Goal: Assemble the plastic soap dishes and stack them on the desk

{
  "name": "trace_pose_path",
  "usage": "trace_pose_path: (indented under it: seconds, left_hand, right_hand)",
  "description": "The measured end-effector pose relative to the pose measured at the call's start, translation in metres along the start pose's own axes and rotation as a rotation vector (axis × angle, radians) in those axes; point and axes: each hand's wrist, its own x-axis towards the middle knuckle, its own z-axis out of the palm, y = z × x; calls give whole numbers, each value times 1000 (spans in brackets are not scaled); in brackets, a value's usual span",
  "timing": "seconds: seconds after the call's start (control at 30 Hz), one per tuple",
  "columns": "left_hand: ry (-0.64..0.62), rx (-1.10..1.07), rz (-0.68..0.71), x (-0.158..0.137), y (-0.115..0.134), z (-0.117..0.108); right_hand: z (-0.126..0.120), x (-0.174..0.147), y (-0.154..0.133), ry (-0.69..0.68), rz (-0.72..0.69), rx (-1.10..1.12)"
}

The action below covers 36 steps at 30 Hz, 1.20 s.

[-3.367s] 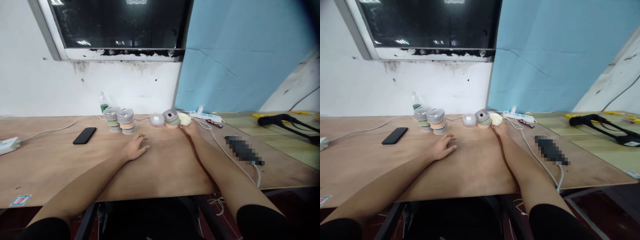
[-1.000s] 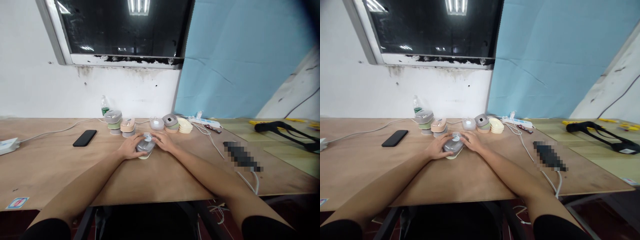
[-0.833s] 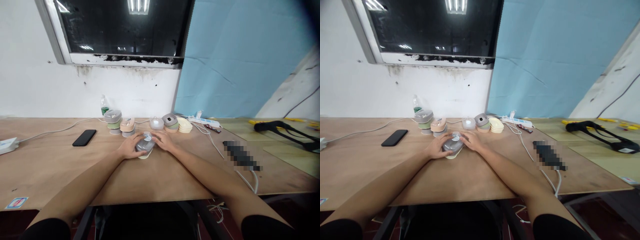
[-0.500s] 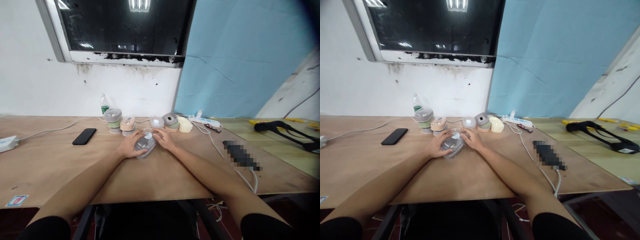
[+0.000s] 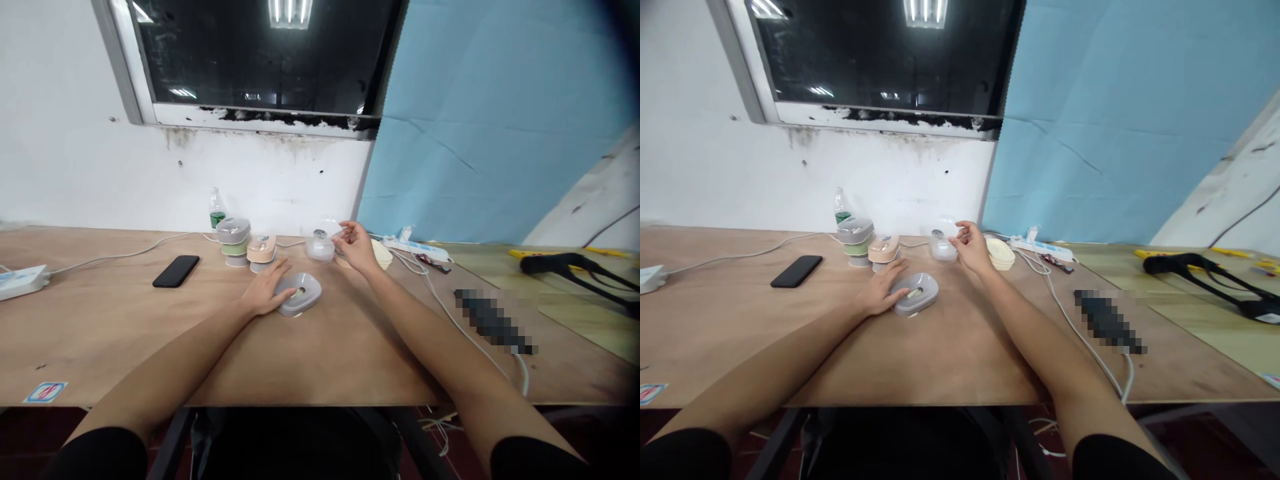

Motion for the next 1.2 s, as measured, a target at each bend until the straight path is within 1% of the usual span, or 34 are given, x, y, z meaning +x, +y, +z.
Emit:
trace_pose_path:
  seconds: [0.03, 0.1, 0.2, 0.27, 0.4, 0.47, 0.57, 0.67, 0.87, 1.0, 1.2]
  left_hand:
    - [-33, -7, -8, -1, -1, 1]
    - [-83, -17, -4, -2, -3, 1]
    - [-152, -24, 26, -3, -3, 2]
    - [-178, -31, 46, -3, -3, 1]
    - [-187, -62, 80, -3, -2, -1]
    - [-201, -74, 82, -3, -1, -1]
    - [-240, -75, 51, -2, -1, -1]
    - [-277, -81, 24, -2, -1, -1]
    - [-304, -82, 9, -2, -1, 0]
    - [-307, -78, 6, -2, -2, 0]
    - [-306, -68, 15, -2, -1, -1]
  right_hand:
    - [-2, 5, 5, 27, -30, -116]
    - [-3, 14, 14, 38, -88, -350]
    - [3, 23, 21, -24, -138, -604]
    - [10, 26, 22, -100, -135, -713]
    - [26, 25, 23, -280, -117, -858]
    - [31, 22, 25, -337, -91, -919]
    - [33, 16, 29, -392, -47, -986]
    - [32, 9, 28, -442, -32, -1024]
    - [30, 0, 21, -476, -37, -1040]
    - [32, -4, 18, -471, 8, -1053]
    - [30, -10, 21, -447, -14, -1025]
